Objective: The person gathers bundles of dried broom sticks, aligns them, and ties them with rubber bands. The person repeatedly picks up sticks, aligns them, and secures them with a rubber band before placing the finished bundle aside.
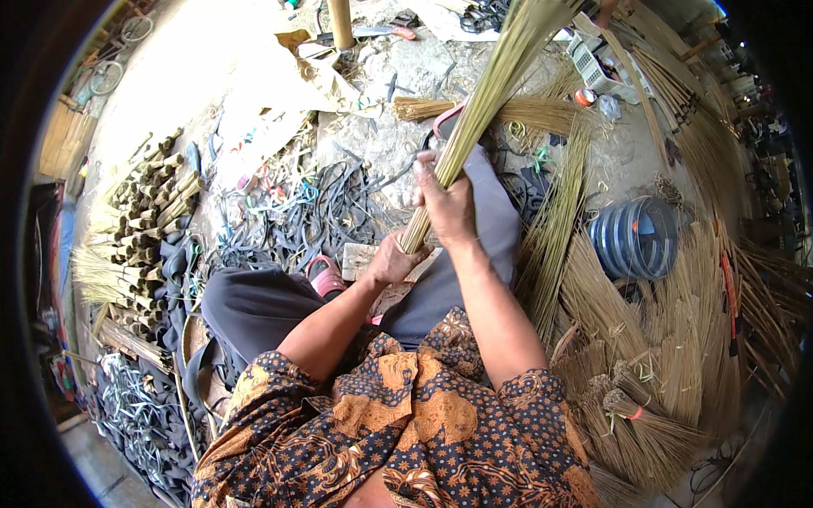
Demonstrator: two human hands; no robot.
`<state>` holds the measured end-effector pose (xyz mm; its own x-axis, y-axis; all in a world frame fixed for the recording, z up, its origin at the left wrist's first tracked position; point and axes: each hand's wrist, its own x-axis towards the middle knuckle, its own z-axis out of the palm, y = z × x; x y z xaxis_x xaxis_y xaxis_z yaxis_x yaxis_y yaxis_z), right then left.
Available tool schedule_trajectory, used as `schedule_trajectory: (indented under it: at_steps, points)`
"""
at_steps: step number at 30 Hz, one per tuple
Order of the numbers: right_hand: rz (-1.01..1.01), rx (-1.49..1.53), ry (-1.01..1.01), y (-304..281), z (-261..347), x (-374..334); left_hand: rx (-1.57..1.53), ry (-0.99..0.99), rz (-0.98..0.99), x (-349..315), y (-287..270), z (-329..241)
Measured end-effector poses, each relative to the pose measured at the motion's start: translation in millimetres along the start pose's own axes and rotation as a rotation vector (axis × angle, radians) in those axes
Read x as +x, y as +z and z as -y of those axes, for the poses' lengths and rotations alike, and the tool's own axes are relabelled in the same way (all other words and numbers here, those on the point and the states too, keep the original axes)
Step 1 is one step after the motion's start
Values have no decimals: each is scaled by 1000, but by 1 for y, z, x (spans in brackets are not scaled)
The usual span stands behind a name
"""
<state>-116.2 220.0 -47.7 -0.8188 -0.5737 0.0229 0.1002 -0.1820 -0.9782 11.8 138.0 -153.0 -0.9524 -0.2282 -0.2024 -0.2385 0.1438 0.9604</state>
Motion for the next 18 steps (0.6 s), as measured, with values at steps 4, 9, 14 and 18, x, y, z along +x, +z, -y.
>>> schedule_trajectory:
  at_steps: [4, 9, 14, 18]
  points:
    - [101, 271, 64, 2, 36, -2, -147, -92, 325, 10, -23, -69]
    - [-27, 338, 237, 16, 38, -1, 64, 217, -189, -7, -15, -114]
    - [87, 509, 275, 24, 36, 3, -120, -187, 249, -12, -46, -112]
    - [-122, 423, 363, 39, 27, 8, 217, -90, -99, -16, -44, -113]
